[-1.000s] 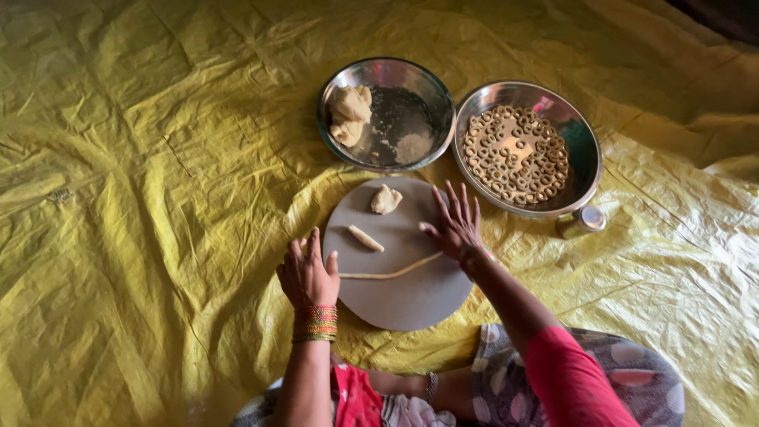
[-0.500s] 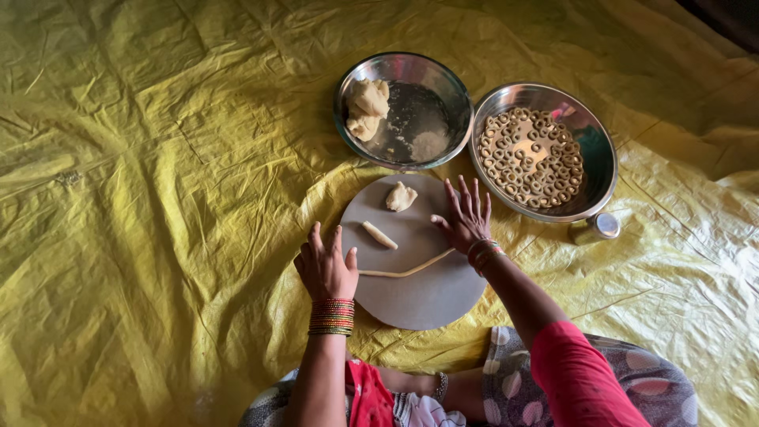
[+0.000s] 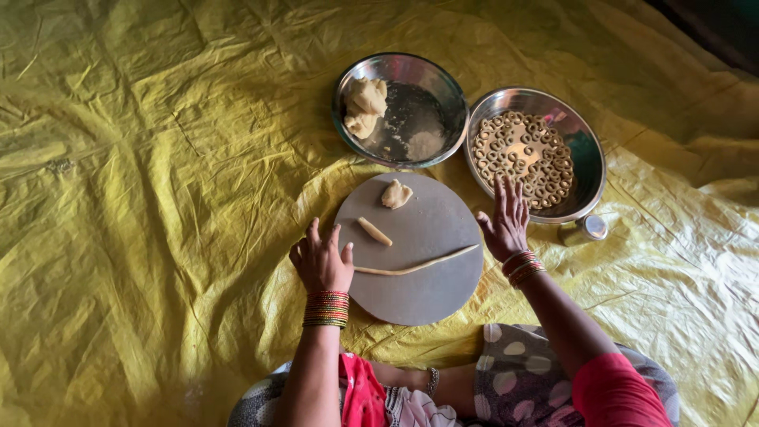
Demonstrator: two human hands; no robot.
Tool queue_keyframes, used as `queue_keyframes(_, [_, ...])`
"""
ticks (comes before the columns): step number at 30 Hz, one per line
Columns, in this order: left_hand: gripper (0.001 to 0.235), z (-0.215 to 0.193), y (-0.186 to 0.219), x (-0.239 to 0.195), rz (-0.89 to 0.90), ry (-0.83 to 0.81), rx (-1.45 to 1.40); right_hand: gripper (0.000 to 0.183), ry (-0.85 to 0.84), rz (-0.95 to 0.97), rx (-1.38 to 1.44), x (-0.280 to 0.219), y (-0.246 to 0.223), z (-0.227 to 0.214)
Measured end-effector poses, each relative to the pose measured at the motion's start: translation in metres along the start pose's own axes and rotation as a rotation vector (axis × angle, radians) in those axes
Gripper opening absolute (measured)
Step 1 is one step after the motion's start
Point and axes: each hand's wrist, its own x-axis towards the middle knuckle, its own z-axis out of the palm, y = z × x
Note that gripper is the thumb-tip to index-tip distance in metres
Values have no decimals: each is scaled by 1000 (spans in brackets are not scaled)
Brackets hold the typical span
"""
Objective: The person sits on a yellow tarp and shapes dough into small rings by hand. They roll small pieces of dough into ropes, connect the ends to form rings, and place them into a metal bowl.
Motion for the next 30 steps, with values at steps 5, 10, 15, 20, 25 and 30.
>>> queue_keyframes(5, [51, 0, -2, 0, -15, 15, -17, 98, -36, -88, -140, 0, -15, 3])
queue_keyframes(10, [51, 4, -1, 0, -20, -4, -21, 93, -76, -102, -210, 0, -19, 34])
queue_keyframes(15, [51, 9, 0, 5, -8, -34, 2, 90, -65, -46, -229, 27, -21, 61])
queue_keyframes(20, [52, 7, -2, 4, -28, -54, 5, 90, -83, -86, -190, 24, -18, 59])
queue_keyframes(25, [52, 4, -1, 1, -32, -45, -7, 92, -162, -97, -151, -16, -11, 42])
queue_keyframes(30, [52, 2, 4, 1, -27, -59, 0, 93, -151, -49, -104, -20, -7, 30])
